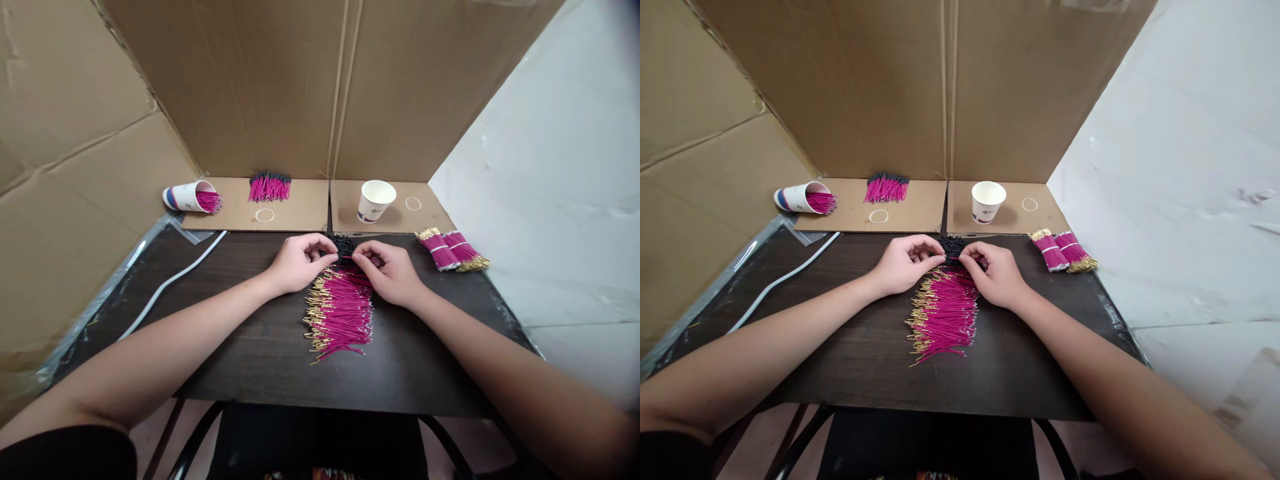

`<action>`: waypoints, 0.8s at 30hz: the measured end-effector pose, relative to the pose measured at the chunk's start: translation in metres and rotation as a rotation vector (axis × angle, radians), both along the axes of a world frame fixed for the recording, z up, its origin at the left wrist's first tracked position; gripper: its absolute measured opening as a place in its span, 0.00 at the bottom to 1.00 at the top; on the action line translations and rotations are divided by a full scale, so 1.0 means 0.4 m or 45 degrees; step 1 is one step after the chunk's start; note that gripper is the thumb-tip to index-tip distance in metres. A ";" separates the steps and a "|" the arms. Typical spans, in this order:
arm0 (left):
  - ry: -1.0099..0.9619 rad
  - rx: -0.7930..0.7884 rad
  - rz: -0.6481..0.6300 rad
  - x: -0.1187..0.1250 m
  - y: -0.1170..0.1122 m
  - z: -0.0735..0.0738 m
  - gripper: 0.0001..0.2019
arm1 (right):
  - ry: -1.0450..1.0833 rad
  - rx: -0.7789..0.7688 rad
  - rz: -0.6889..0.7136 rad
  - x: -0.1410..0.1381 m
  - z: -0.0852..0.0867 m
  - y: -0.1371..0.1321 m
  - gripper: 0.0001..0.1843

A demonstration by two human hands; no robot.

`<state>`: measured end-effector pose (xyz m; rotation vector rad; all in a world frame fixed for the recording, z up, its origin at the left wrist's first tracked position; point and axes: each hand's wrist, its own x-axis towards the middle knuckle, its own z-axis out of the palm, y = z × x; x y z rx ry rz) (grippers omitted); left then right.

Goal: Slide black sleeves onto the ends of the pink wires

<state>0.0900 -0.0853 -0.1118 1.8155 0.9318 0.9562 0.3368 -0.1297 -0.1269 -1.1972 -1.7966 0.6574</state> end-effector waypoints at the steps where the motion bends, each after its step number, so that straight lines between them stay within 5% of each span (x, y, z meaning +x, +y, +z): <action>1: -0.005 -0.004 -0.002 0.000 0.001 0.000 0.09 | 0.004 -0.001 0.001 0.000 0.000 0.000 0.12; 14: -0.100 -0.103 0.009 0.000 -0.001 0.002 0.13 | -0.092 0.053 -0.053 0.001 0.025 -0.004 0.12; 20: -0.015 -0.034 0.038 -0.003 0.007 -0.011 0.13 | -0.259 0.248 -0.316 0.038 0.054 0.013 0.10; 24: 0.027 0.006 0.041 -0.002 0.009 -0.015 0.10 | -0.481 0.107 -0.436 0.075 0.062 0.028 0.09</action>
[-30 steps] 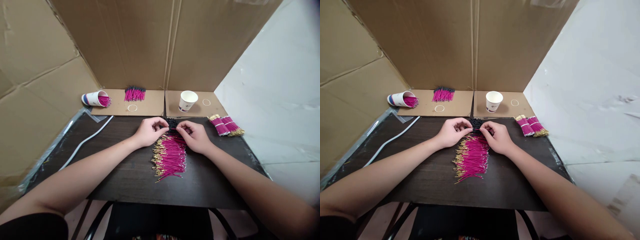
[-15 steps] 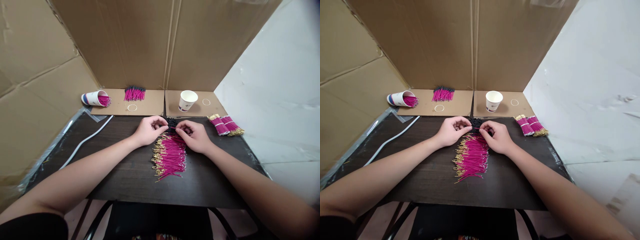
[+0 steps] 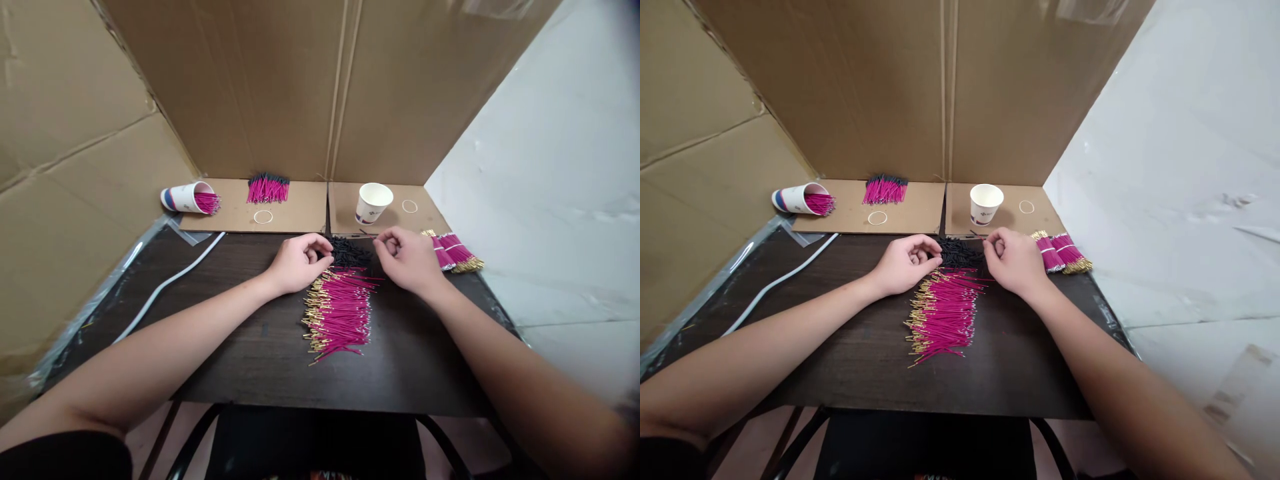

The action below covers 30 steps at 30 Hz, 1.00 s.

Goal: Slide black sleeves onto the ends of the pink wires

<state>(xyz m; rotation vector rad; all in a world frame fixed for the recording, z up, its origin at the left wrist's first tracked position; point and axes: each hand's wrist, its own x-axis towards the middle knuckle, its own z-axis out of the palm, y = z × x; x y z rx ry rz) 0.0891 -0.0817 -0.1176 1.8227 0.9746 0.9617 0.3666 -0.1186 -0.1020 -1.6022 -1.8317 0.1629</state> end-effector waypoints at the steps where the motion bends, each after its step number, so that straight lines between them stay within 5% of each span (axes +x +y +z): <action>1: 0.006 0.007 0.000 0.000 0.000 0.000 0.10 | -0.026 -0.051 -0.051 0.007 -0.001 0.004 0.09; 9: 0.058 0.039 -0.010 -0.001 -0.003 0.007 0.07 | -0.164 -0.202 -0.284 0.033 -0.032 0.030 0.11; 20: 0.086 0.055 -0.001 -0.001 -0.007 0.008 0.06 | -0.258 -0.254 -0.285 0.031 -0.040 0.039 0.12; 30: 0.090 0.071 -0.007 0.002 -0.009 0.011 0.05 | -0.446 -0.275 0.113 0.063 0.040 -0.003 0.05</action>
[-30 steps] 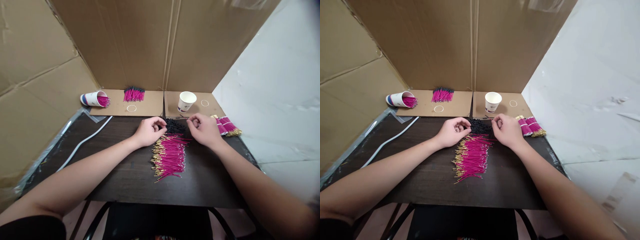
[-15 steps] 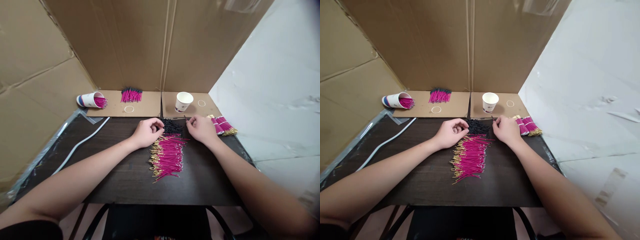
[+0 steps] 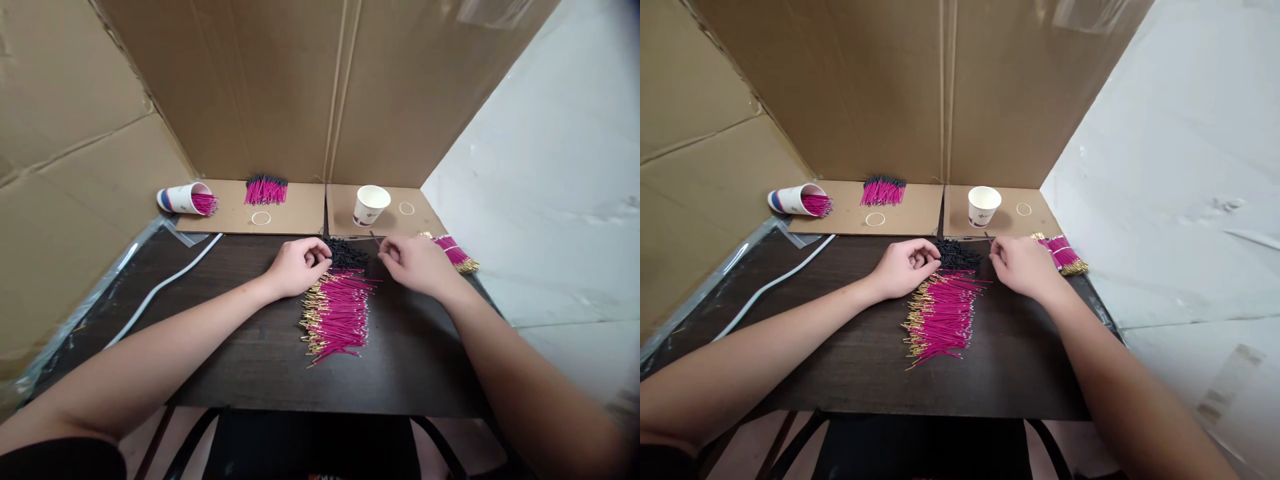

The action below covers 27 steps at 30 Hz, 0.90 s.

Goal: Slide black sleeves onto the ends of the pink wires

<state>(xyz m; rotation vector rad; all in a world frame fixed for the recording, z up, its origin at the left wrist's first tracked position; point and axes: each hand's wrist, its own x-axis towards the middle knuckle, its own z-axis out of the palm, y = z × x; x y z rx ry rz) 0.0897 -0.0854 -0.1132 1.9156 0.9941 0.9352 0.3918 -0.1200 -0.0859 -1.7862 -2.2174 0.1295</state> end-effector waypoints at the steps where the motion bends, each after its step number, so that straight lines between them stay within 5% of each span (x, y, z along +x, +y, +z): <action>1: 0.001 0.003 -0.005 0.000 0.000 -0.001 0.05 | -0.020 -0.024 -0.003 0.003 0.002 0.000 0.06; 27: 0.030 0.014 -0.042 0.000 0.001 -0.001 0.08 | -0.403 -0.176 0.068 -0.035 -0.011 -0.012 0.10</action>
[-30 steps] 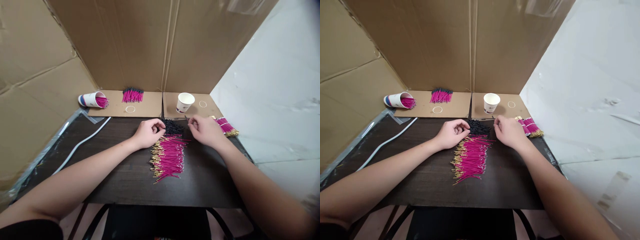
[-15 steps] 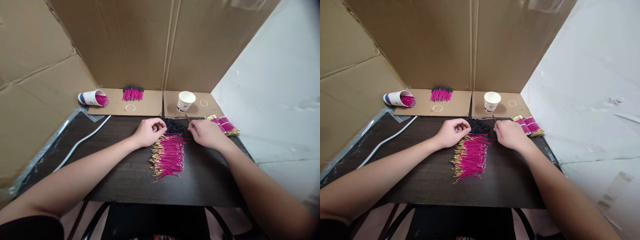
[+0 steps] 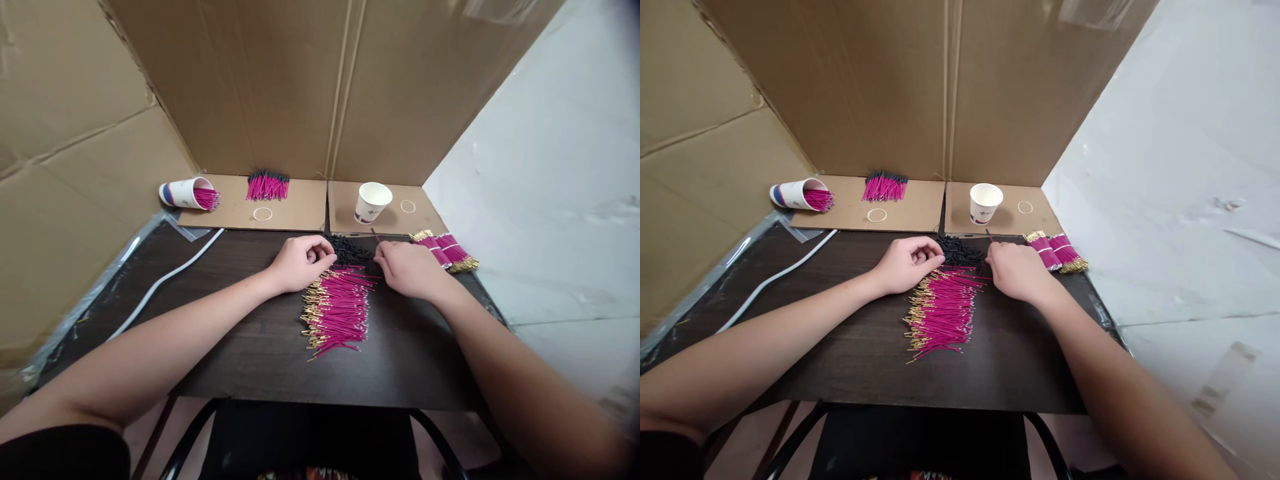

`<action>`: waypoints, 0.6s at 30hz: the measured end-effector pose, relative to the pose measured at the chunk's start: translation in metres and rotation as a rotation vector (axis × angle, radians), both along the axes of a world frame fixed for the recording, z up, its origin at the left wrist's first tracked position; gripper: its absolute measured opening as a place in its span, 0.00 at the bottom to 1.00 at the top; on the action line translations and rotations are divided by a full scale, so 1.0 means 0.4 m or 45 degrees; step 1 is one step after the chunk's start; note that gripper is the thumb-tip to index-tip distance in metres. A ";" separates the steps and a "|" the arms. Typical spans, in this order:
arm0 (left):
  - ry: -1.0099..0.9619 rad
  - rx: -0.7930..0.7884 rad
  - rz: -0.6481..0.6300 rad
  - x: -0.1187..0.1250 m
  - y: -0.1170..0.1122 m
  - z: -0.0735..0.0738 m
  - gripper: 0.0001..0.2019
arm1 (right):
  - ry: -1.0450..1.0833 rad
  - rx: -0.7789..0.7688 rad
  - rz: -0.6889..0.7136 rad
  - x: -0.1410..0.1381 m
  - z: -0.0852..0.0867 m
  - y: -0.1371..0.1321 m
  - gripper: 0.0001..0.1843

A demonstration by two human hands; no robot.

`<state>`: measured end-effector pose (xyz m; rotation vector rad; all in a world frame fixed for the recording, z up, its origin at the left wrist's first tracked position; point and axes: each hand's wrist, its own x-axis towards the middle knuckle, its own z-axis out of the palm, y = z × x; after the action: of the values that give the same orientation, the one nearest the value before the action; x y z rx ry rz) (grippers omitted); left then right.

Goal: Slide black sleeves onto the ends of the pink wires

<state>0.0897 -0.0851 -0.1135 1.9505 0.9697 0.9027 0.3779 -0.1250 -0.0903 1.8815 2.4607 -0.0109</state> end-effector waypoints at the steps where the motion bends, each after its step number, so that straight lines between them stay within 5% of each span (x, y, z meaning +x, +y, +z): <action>1: -0.006 -0.004 0.000 0.000 0.000 -0.001 0.08 | 0.011 0.014 0.004 -0.002 -0.002 -0.001 0.09; 10: -0.065 0.058 -0.139 0.003 0.002 0.004 0.14 | 0.724 0.190 0.382 -0.074 -0.004 -0.052 0.06; 18: -0.049 0.013 -0.349 0.000 -0.013 0.021 0.13 | 0.722 0.318 0.495 -0.120 -0.037 -0.068 0.04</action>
<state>0.0899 -0.0903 -0.1049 2.0065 0.6563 0.7859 0.3298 -0.1522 -0.1050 1.6054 3.3166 -0.2705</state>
